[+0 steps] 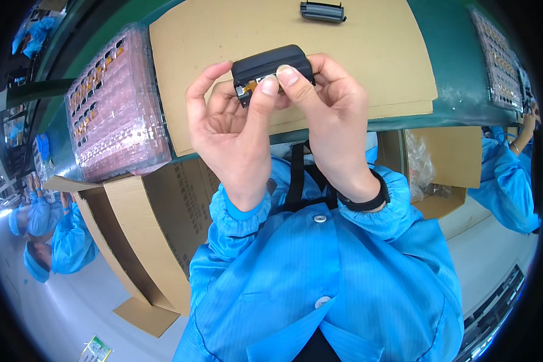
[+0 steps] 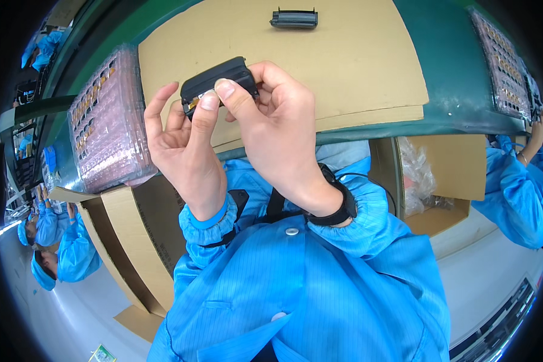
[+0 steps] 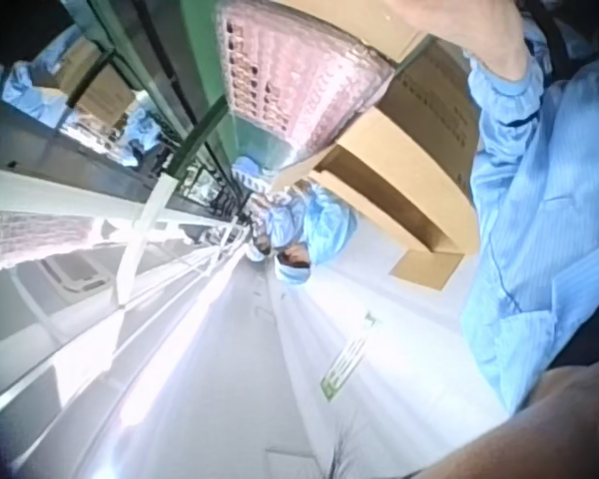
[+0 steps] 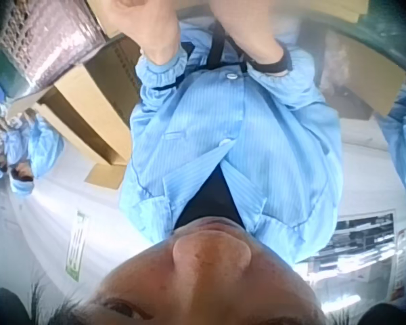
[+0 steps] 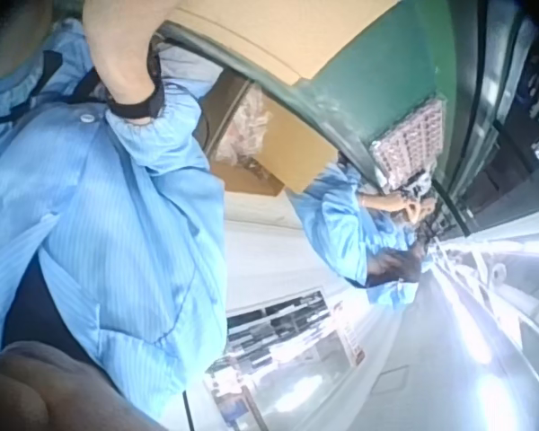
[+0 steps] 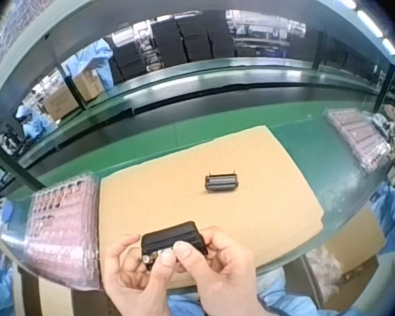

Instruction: Assembling small electronic modules and organizing them into trays for packing.

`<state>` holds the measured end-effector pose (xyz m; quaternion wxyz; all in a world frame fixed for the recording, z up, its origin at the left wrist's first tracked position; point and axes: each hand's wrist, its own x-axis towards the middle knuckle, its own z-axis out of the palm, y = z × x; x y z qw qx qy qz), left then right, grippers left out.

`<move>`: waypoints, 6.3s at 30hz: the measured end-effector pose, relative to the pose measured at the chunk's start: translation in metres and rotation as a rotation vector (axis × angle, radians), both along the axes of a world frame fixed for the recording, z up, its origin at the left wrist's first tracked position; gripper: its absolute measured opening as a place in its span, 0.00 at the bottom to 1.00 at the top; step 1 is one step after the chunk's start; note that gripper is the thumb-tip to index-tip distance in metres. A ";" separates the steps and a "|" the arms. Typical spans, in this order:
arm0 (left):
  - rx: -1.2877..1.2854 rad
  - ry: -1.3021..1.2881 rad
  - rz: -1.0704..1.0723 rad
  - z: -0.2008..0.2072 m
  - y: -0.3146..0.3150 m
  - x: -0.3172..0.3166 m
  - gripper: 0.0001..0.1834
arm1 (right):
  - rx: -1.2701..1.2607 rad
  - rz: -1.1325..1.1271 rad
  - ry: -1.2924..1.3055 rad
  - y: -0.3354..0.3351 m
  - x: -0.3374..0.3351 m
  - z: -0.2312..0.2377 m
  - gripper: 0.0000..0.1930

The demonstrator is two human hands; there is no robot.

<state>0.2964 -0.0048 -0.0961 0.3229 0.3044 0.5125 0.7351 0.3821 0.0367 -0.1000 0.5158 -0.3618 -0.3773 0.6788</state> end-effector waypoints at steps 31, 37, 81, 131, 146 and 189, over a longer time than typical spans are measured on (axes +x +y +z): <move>-0.426 0.575 -0.182 0.046 -0.081 -0.078 0.10 | 1.101 0.530 -1.234 0.156 0.052 0.062 0.14; -0.294 0.596 -0.302 0.057 -0.043 -0.069 0.11 | 1.050 0.361 -1.260 0.132 0.056 0.049 0.10; -0.851 0.830 0.582 0.023 -0.089 -0.447 0.19 | 0.970 0.265 -1.228 -0.071 -0.103 0.067 0.19; -0.340 1.142 0.331 0.017 -0.083 -0.133 0.04 | -0.455 0.558 0.132 -0.023 -0.061 0.004 0.08; -0.661 1.430 0.608 0.008 -0.107 -0.236 0.13 | -0.410 0.484 0.079 -0.025 -0.052 0.002 0.07; -0.187 0.236 0.131 -0.016 -0.078 -0.145 0.11 | -0.118 0.378 -0.220 -0.038 -0.120 0.006 0.10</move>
